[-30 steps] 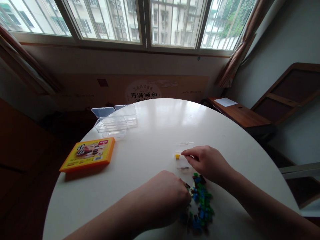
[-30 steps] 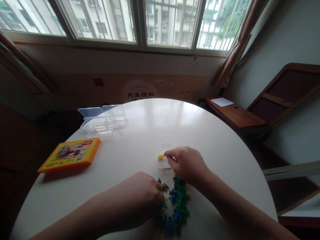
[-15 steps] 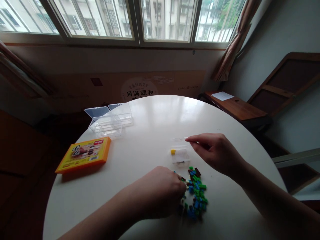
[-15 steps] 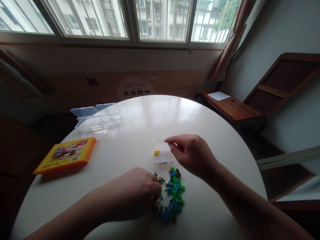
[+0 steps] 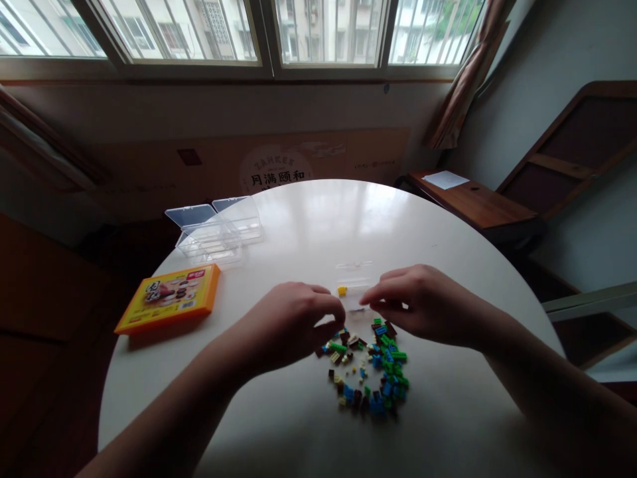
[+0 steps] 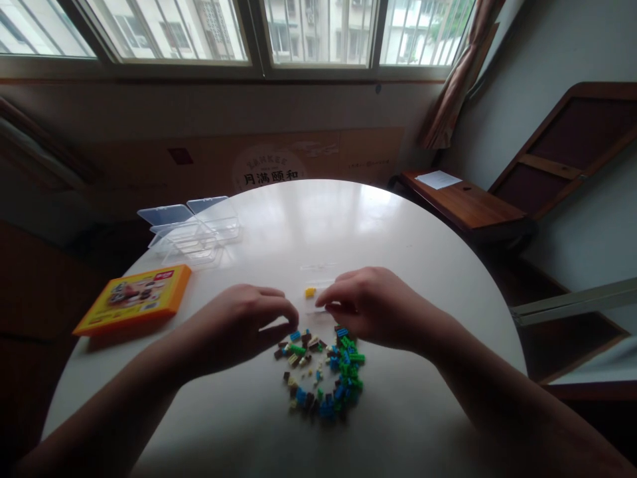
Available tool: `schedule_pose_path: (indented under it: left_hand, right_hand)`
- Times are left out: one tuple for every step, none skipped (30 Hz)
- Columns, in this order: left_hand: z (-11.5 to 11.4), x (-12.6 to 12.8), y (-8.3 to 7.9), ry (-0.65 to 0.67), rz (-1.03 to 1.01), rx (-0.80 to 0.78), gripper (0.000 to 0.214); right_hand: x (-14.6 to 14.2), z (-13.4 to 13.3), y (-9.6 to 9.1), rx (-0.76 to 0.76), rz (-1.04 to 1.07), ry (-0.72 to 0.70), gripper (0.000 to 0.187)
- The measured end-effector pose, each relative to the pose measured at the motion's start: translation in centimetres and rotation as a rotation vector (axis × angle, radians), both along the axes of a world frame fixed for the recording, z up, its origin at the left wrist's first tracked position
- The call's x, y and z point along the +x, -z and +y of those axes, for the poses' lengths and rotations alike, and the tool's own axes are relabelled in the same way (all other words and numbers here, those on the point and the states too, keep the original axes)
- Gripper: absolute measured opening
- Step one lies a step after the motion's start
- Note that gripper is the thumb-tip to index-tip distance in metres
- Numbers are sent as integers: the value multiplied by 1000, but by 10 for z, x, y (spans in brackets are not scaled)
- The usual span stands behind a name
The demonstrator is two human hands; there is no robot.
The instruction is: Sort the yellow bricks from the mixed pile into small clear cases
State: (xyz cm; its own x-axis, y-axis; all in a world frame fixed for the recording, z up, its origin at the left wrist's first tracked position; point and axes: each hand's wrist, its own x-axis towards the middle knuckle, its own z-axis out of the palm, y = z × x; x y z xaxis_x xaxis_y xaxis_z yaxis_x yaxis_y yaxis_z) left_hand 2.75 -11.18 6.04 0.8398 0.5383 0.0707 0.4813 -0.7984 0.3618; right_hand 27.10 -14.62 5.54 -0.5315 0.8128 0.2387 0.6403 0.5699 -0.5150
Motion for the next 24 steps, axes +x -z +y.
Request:
schedule_pose_path:
  left_hand:
    - [3, -4, -2, -49, -15, 36, 11]
    - [7, -7, -4, -87, -26, 71, 10]
    - [10, -10, -5, -116, -31, 101, 9]
    - [12, -13, -6, -136, -36, 122, 8]
    - [15, -15, -6, -147, -38, 136, 8]
    - [17, -17, -5, -153, -39, 143, 8]
    - [18, -18, -5, -154, -40, 144, 8]
    - [20, -19, -4, -155, -39, 143, 8]
    - [22, -19, -2, -157, -36, 140, 8]
    - [23, -20, 0, -161, -32, 137, 8]
    - [25, -20, 1, -167, -26, 133, 9]
    - [26, -20, 3, -175, -20, 128, 9]
    - [28, -20, 4, -183, -14, 122, 9]
    - [29, -20, 5, -189, -8, 116, 9]
    - [29, -20, 6, -194, -4, 111, 9]
    - [30, -20, 6, -199, 0, 105, 9]
    - [29, -20, 7, -203, 4, 102, 9]
    - [29, -20, 7, -208, 7, 100, 10]
    - [29, -20, 7, -210, 9, 101, 10]
    - [28, -20, 7, -211, 12, 103, 10]
    - [27, -20, 8, -209, 14, 105, 10]
    - [27, -19, 8, -204, 15, 108, 10]
    - [27, -19, 8, -197, 15, 109, 10]
    - [26, -19, 9, -190, 14, 109, 9]
  right_hand:
    - [-2, -2, -1, -36, -22, -75, 21]
    - [-4, -5, -1, -67, -39, -136, 19]
    - [-7, -7, -1, -90, -55, -185, 18]
    - [-10, -9, 0, -107, -72, -226, 17]
    - [-13, -11, 2, -120, -92, -264, 17]
    - [-17, -12, 4, -126, -118, -294, 17]
    - [-19, -13, 7, -127, -144, -322, 17]
    - [-22, -13, 11, -121, -167, -346, 17]
    - [-23, -13, 14, -110, -188, -363, 16]
    - [-24, -12, 17, -95, -206, -374, 16]
    - [-25, -11, 19, -83, -217, -384, 15]
    - [-25, -11, 21, -73, -225, -394, 14]
    - [-25, -10, 22, -66, -229, -401, 14]
    - [-25, -10, 23, -61, -235, -405, 14]
    - [-25, -10, 23, -57, -241, -411, 13]
    - [-25, -10, 23, -55, -248, -415, 13]
    - [-25, -10, 23, -55, -255, -418, 12]
    - [-26, -10, 23, -55, -262, -418, 12]
    - [-26, -9, 23, -57, -267, -417, 11]
    - [-26, -9, 24, -59, -274, -414, 11]
    - [-26, -9, 24, -60, -279, -409, 11]
    - [-27, -9, 24, -61, -285, -403, 12]
    - [-27, -8, 24, -63, -288, -394, 12]
    - [-28, -8, 24, -66, -290, -383, 12]
